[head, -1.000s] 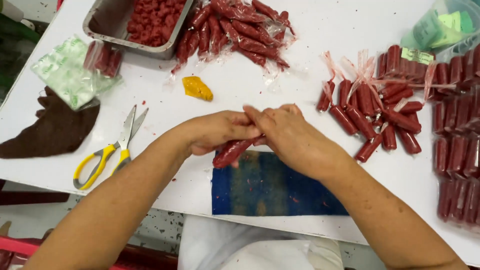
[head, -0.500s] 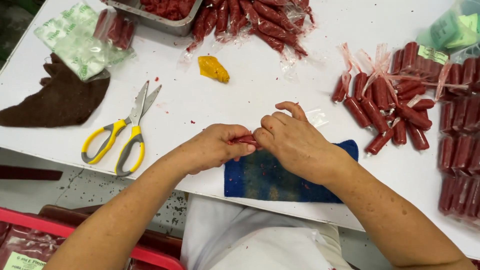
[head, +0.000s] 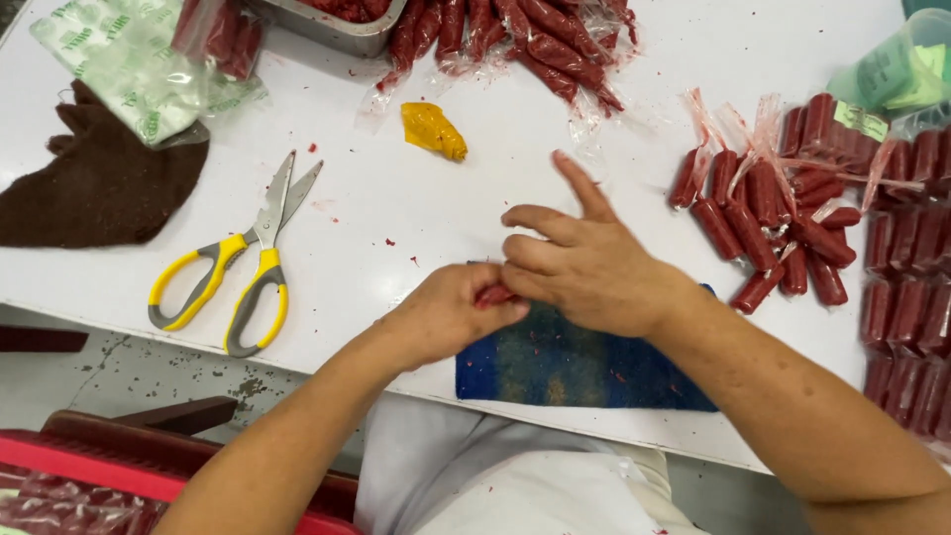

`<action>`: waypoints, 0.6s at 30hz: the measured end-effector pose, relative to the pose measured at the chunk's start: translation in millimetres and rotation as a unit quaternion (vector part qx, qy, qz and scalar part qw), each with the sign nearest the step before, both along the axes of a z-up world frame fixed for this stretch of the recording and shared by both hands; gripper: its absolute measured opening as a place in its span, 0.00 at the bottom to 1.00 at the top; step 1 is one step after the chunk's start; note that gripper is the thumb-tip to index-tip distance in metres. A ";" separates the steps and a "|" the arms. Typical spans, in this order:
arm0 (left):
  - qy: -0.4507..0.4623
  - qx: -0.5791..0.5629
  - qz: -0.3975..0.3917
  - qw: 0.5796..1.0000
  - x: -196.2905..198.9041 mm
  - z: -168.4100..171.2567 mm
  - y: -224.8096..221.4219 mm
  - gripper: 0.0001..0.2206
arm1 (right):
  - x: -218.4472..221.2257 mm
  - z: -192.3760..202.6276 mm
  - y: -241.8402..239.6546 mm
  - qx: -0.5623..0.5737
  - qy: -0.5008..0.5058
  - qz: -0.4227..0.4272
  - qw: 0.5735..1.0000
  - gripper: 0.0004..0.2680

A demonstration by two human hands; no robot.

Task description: The person ties individual links of raw sausage casing by hand, twisting the ends to seal them. They repeatedly pick up sausage links from a pile on the table, tie them, and place the finished links back onto the table.

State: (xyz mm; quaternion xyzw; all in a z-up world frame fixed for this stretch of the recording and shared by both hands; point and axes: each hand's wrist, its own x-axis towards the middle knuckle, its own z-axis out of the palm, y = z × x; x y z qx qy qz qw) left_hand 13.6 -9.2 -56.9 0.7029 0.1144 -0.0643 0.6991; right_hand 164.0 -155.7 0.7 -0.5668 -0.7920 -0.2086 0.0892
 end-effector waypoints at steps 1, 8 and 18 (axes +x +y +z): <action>0.039 0.024 -0.043 0.998 -7.3 18.5 4.6 0.07 | 5.7 12.7 -4.2 -0.010 -0.027 -0.003 1.000 0.08; -0.018 -0.016 -0.159 0.987 -11.1 18.9 49.9 0.42 | 7.0 25.7 9.4 -0.087 -0.054 0.004 0.995 0.08; 0.051 -0.014 0.163 0.985 -36.6 63.5 62.9 0.08 | 58.6 55.9 100.6 0.090 -0.136 0.092 0.982 0.08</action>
